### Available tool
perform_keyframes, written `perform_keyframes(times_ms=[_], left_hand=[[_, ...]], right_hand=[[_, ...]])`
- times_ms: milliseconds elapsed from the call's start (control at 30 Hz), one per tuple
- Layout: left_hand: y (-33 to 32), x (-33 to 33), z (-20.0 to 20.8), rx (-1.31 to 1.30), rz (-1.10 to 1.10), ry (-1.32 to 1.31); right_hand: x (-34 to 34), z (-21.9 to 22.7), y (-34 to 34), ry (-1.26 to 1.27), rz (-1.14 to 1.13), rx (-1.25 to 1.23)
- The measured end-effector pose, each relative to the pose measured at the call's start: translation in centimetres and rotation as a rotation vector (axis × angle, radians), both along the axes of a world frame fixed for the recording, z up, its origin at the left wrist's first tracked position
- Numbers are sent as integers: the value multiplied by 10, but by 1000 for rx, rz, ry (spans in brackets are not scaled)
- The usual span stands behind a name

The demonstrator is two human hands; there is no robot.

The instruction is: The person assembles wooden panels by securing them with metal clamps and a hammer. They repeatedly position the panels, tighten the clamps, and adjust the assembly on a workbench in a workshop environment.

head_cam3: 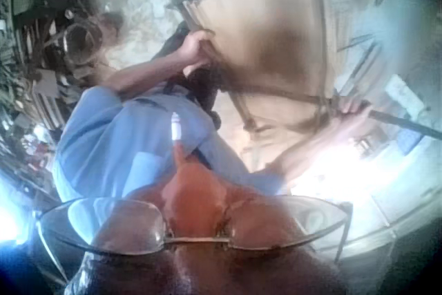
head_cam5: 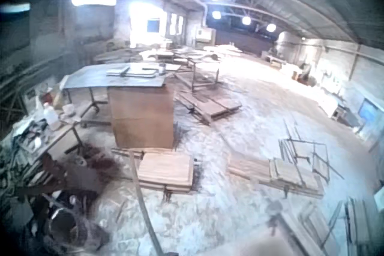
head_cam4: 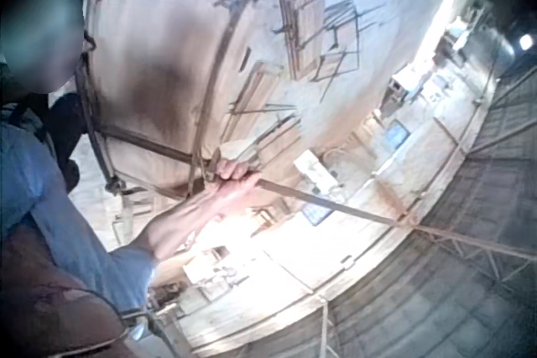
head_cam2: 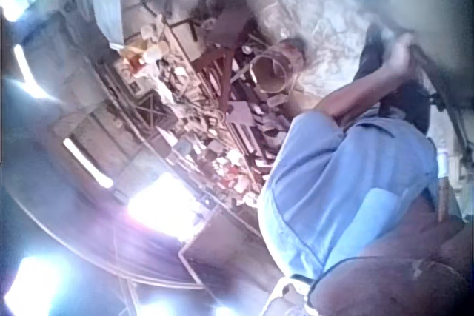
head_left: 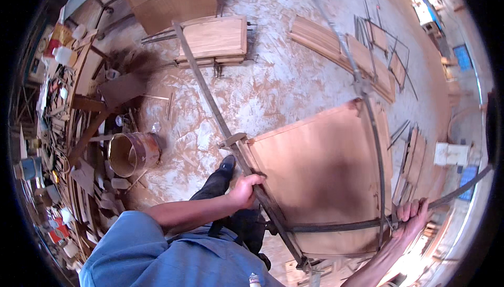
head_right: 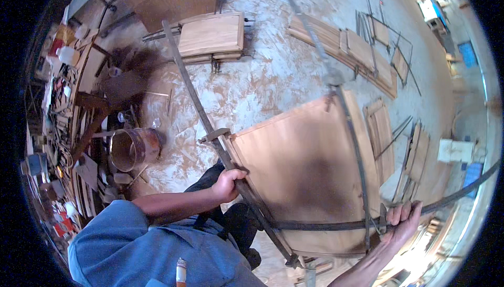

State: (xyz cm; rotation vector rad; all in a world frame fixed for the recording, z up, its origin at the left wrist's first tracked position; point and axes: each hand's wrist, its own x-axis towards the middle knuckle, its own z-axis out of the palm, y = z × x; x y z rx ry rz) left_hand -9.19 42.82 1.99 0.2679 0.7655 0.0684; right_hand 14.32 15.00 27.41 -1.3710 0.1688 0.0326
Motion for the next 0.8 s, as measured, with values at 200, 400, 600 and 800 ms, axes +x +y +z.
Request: perform_keyframes(times_ms=[200, 400, 600, 800], left_hand=[[55, 31, -34, -185, 79, 80], [84, 101, -120, -282, 98, 80], [152, 160, -147, 77, -334, 212], [294, 183, -176, 167, -64, 315]], right_hand=[[43, 15, 158, -9, 110, -79], [91, -16, 234, -16, 232, -72], [156, -87, 258, -178, 380, -203], [237, -115, 308, -284, 324, -492]])
